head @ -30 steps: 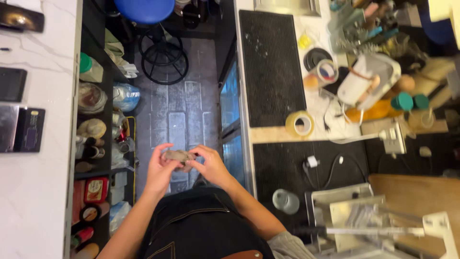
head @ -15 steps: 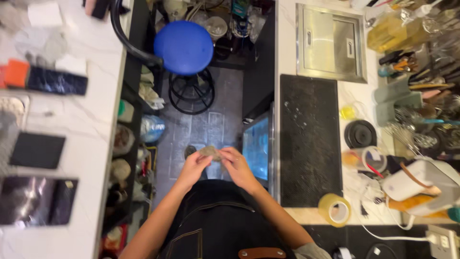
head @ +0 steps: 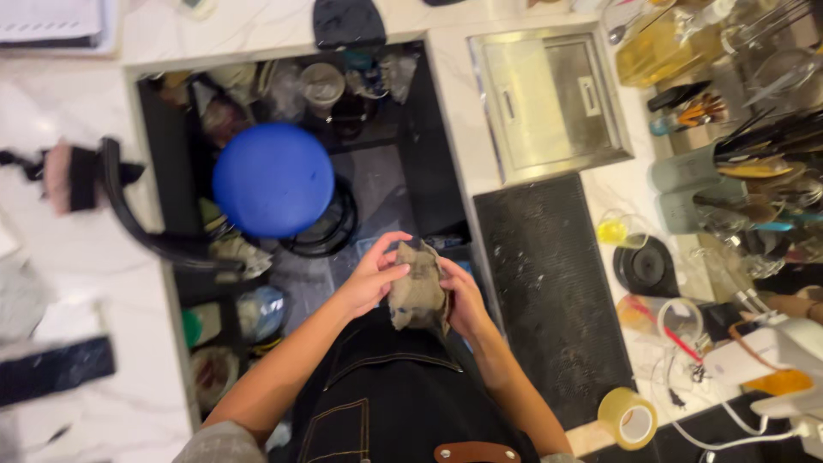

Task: The person washes a pair of shears and a cloth in a sink, wipes down various countertop surfaces and equipment using the cloth, and handles a squeeze bottle and several cartons while organizing items.

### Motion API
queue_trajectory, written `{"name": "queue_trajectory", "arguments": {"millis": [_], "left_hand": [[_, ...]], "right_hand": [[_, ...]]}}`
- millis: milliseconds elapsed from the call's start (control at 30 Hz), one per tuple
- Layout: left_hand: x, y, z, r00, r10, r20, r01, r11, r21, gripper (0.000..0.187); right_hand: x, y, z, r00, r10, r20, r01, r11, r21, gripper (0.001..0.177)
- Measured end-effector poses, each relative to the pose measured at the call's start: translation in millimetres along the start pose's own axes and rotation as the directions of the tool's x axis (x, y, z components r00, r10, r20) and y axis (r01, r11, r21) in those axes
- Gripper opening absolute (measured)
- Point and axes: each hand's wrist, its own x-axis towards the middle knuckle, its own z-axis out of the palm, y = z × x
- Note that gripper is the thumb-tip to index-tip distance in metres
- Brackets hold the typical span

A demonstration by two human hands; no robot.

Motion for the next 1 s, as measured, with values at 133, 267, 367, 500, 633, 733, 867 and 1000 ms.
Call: {"name": "queue_trajectory", "arguments": {"millis": [133,267,367,500,633,733,867,1000], "left_hand": [[64.6,22.7,15.6,0.999,-0.034,-0.031,0.028,0.985,-0.17,0.066],[129.5,29.7,14.7,0.99,0.103,-0.099,-0.105,0.994,-0.013,0.065],[183.8,39.7,4.8,0.978,0.207,-0.035,-0.201,0.972,0.125,0.055],[279.6,64.8,11.9,0.933,0.357,0.053,-0.358,0.894,0.269,0.039],[354.1,68.4,27.4,0.859,0.479,0.181,-0.399,0.406,0.822,0.044],[361.7,59.2,31.9,0.918,0.346,0.191,-0.342,0.452,0.824,0.041],[352.6,66.6,7.3,0.962,0.113,0.247,-0.27,0.5,0.823,0.041],[357.2,87.7,-42.2,0.981,0.069,0.182,-0.189,0.572,0.798,0.04]], "right_hand": [[46.2,-56.9,-8.7,0.998,-0.009,0.064,0.003,0.996,0.089,0.046],[92.7,-103.8,-43.6,0.996,-0.086,0.039,0.081,0.989,0.123,0.045],[115.9,-136.0,-74.6,0.988,-0.151,-0.019,0.152,0.983,0.099,0.045],[157.5,-177.7,-128.0,0.9,-0.29,-0.324,0.282,0.957,-0.072,0.043],[189.9,-186.0,-170.1,0.582,-0.61,-0.538,-0.229,0.512,-0.828,0.047],[195.7,-169.2,-172.2,0.606,-0.668,-0.432,-0.359,0.255,-0.898,0.059],[229.3,-147.0,-173.4,0.712,-0.667,-0.22,-0.36,-0.077,-0.93,0.072],[285.7,-152.4,-184.6,0.658,-0.687,-0.31,-0.445,-0.022,-0.895,0.083]]}}
